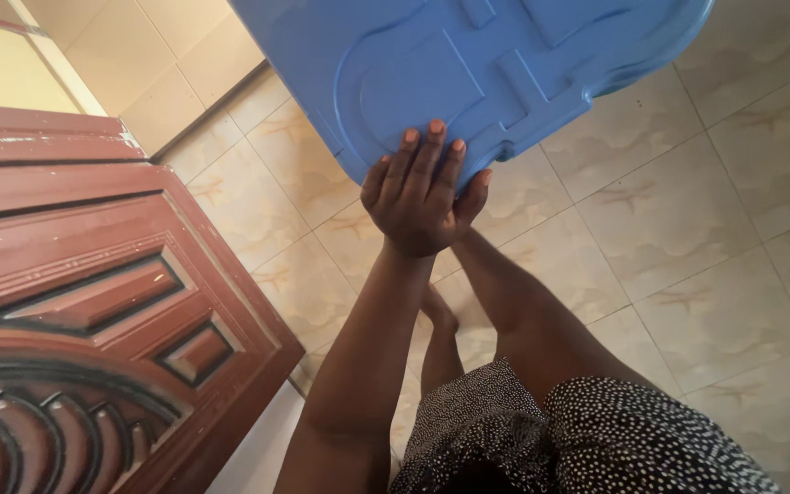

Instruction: The person wipes the top surface of a blue plastic container with a blue cloth. They systematically clean the lid, moving the cloth across the entire surface area.

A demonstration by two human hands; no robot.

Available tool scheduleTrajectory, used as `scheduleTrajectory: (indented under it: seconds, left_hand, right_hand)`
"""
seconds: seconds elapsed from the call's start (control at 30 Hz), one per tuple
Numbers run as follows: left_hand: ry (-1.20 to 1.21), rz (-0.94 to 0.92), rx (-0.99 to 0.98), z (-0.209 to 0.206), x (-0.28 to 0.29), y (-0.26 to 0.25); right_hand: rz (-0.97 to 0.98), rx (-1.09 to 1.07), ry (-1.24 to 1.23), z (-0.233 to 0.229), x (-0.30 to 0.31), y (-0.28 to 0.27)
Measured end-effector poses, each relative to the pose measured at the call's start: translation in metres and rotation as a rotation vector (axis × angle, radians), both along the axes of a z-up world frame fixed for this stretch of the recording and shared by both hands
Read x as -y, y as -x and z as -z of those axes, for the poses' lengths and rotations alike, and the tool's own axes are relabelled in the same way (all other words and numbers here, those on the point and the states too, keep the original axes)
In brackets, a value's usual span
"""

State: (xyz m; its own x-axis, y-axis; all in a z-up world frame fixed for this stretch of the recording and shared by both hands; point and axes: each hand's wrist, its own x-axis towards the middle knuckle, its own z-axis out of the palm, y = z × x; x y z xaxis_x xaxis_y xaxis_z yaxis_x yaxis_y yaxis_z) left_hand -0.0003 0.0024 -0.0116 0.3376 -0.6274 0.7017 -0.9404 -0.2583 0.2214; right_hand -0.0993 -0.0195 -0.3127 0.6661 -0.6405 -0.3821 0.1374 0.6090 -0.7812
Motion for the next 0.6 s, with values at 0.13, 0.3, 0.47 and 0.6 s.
scheduleTrajectory:
  seconds: [0.13, 0.3, 0.47, 0.6]
  left_hand:
    - [-0.023, 0.006, -0.015, -0.002, -0.003, -0.001]
    - [-0.024, 0.006, -0.027, -0.005, 0.002, 0.004]
    - [-0.02, 0.026, -0.007, -0.006, -0.001, 0.0]
    - [-0.011, 0.045, 0.006, 0.0, -0.005, -0.002]
  right_hand:
    - [-0.323, -0.216, 0.387, -0.06, 0.016, 0.014]
    - [-0.283, -0.663, 0.394, -0.067, 0.069, 0.041]
    - [0.211, -0.746, 0.071, 0.023, 0.139, 0.085]
    - [0.587, -0.185, -0.074, 0.082, 0.188, 0.103]
